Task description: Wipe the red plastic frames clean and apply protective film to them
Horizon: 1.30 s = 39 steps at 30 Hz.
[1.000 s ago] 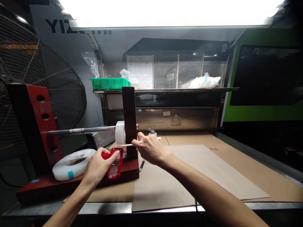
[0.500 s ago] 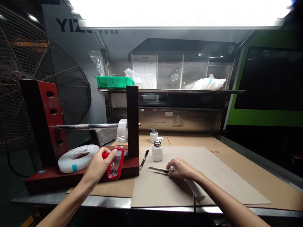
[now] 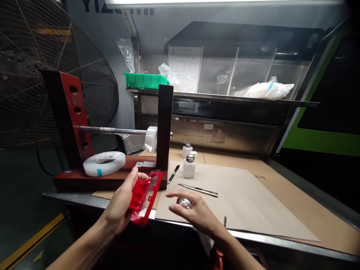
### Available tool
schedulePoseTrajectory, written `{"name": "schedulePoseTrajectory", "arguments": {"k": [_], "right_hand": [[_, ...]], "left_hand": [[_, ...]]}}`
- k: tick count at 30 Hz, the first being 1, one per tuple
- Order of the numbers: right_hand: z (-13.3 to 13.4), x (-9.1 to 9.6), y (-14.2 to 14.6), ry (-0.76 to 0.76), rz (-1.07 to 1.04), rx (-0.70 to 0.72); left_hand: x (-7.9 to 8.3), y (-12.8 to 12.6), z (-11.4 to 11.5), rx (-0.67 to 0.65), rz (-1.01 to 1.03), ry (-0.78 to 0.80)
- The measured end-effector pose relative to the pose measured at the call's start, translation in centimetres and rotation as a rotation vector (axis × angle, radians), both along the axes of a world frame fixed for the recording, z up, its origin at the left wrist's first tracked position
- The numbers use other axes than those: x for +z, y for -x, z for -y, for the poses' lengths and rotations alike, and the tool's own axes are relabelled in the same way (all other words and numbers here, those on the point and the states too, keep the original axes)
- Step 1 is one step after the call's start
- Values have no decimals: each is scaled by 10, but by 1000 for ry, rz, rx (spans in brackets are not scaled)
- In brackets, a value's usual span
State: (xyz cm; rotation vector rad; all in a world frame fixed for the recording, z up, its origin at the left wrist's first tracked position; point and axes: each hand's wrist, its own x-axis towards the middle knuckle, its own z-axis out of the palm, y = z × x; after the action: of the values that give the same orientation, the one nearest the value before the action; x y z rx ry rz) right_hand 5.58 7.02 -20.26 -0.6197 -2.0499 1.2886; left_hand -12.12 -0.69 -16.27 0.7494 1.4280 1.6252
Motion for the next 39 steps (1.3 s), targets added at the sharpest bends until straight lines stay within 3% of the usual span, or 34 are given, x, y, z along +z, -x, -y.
{"name": "schedulePoseTrajectory", "arguments": {"k": [3, 5, 8, 12, 18, 20, 25, 29, 32, 35, 39], "right_hand": [[17, -15, 11, 142, -148, 90], [24, -24, 11, 185, -203, 141], [34, -33, 6, 234, -234, 228], [47, -41, -2, 312, -233, 293], [71, -51, 2, 306, -145, 334], [80, -57, 8, 355, -140, 358], [105, -81, 24, 473, -101, 198], [136, -95, 42, 422, 0, 179], [164, -99, 64, 352, 84, 272], [182, -102, 85, 184, 135, 380], [168, -118, 90, 1, 193, 367]], "left_hand": [[-12, -28, 22, -213, 190, 38], [-24, -41, 37, -284, 344, 30], [-44, -53, 56, -292, 514, 3], [-68, -59, 73, -323, 665, 90], [-97, -59, 101, -222, 812, 110], [-106, -56, 116, -122, 821, 76], [-121, -48, 162, 368, 701, 130], [-124, -52, 201, 498, 612, 59], [-129, -42, 230, 629, 541, 41], [-137, -2, 277, 835, 424, 66], [-136, 82, 379, 1195, 193, 234]]}}
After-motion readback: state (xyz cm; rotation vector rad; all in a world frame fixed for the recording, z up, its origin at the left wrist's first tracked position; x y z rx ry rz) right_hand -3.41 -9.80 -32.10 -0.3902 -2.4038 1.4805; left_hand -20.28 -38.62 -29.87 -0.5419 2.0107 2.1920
